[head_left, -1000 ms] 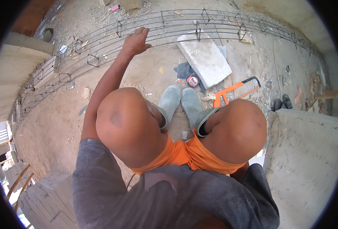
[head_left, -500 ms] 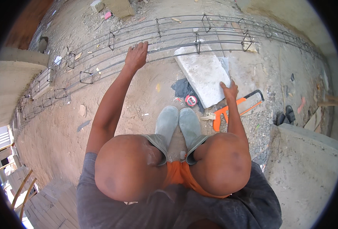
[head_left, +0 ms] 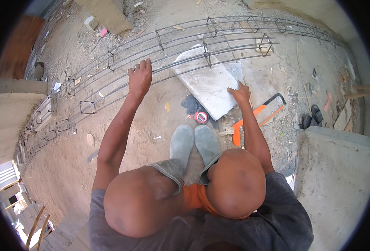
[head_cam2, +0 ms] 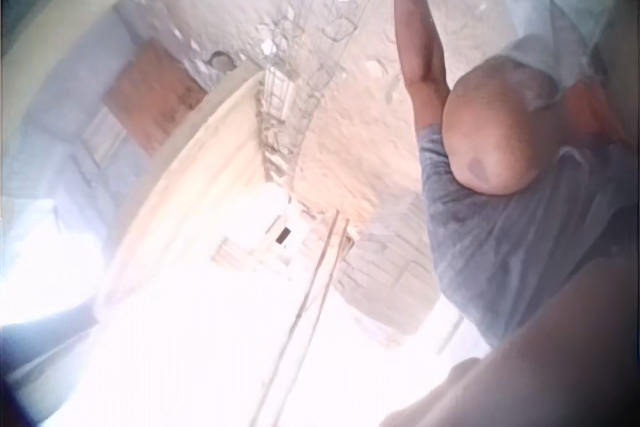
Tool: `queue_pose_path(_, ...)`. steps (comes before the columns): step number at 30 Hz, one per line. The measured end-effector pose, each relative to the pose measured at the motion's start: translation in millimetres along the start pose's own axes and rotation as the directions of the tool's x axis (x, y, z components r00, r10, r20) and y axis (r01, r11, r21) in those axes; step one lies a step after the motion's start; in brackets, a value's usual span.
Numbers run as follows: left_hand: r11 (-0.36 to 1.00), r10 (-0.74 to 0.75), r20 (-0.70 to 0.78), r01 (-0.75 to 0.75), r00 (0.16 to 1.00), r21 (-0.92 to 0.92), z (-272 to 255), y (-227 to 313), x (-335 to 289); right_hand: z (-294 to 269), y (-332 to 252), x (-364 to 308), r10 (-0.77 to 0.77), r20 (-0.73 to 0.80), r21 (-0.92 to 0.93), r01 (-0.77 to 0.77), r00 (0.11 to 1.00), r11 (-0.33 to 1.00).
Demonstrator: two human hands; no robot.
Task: The person measures a metal rebar frame with a tape measure and cuts a wire on the frame using a hacksaw.
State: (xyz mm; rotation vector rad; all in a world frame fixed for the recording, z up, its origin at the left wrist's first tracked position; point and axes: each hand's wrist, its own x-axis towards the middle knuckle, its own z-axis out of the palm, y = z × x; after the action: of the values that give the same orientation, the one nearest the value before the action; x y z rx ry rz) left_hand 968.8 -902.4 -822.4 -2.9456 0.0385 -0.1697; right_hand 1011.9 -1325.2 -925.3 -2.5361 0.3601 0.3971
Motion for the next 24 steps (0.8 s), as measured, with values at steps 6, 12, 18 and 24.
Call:
queue_pose_path(6, 0.998, -0.061, -0.065, 0.06, 0.996, -0.015, 21, -1, -23, -6, -25, -13, -0.059, 0.086, 0.001, 0.059, 0.995, 0.998)
queue_pose_path(12, 0.996, -0.033, -0.19, 0.017, 0.981, -0.083, 23, 4, -28, 34, 2, -64, -0.043, -0.204, 0.208, 0.086, 0.978, 0.974)
queue_pose_path(18, 0.996, -0.037, -0.179, 0.022, 0.983, -0.081, 22, -6, -33, 40, -16, -94, 0.133, 0.187, 0.687, -0.226, 0.973, 0.691)
queue_pose_path(24, 0.986, -0.025, -0.115, 0.005, 0.993, -0.164, 22, 1, -27, 36, -1, -69, 0.273, 0.398, 0.588, -0.472, 0.876, 0.656)
